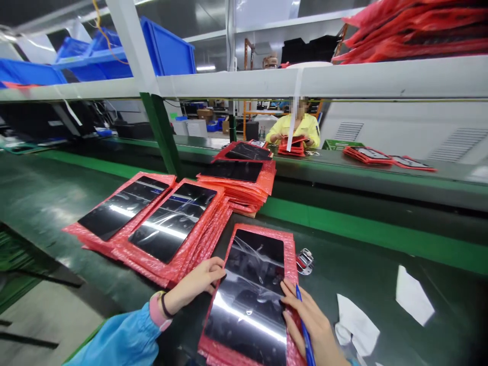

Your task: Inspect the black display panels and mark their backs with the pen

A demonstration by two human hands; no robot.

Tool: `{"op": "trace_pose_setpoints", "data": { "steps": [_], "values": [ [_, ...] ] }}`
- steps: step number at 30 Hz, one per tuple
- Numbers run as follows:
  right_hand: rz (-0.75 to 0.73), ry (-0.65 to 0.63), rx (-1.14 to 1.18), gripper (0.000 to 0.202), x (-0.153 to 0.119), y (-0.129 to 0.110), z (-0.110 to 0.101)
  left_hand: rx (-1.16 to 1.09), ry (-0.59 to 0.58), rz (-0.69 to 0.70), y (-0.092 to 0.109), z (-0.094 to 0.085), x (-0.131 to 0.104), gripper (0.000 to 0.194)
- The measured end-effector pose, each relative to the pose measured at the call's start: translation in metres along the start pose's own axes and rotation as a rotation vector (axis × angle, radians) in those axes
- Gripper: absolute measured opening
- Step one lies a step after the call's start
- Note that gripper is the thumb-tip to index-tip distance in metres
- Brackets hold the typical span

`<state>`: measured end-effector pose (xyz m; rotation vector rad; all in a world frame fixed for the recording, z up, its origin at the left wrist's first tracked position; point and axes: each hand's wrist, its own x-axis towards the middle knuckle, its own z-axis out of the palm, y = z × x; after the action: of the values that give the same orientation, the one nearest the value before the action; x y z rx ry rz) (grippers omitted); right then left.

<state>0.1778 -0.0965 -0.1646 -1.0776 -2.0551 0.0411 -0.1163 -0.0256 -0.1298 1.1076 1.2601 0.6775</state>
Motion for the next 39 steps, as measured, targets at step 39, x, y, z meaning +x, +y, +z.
{"op": "trace_pose_setpoints", "data": {
  "steps": [39],
  "values": [
    [0.109, 0.075, 0.126, 0.022, -0.005, 0.011, 0.0, 0.402, 0.604, 0.283, 0.09, -0.224, 0.029, 0.039]
  ]
}}
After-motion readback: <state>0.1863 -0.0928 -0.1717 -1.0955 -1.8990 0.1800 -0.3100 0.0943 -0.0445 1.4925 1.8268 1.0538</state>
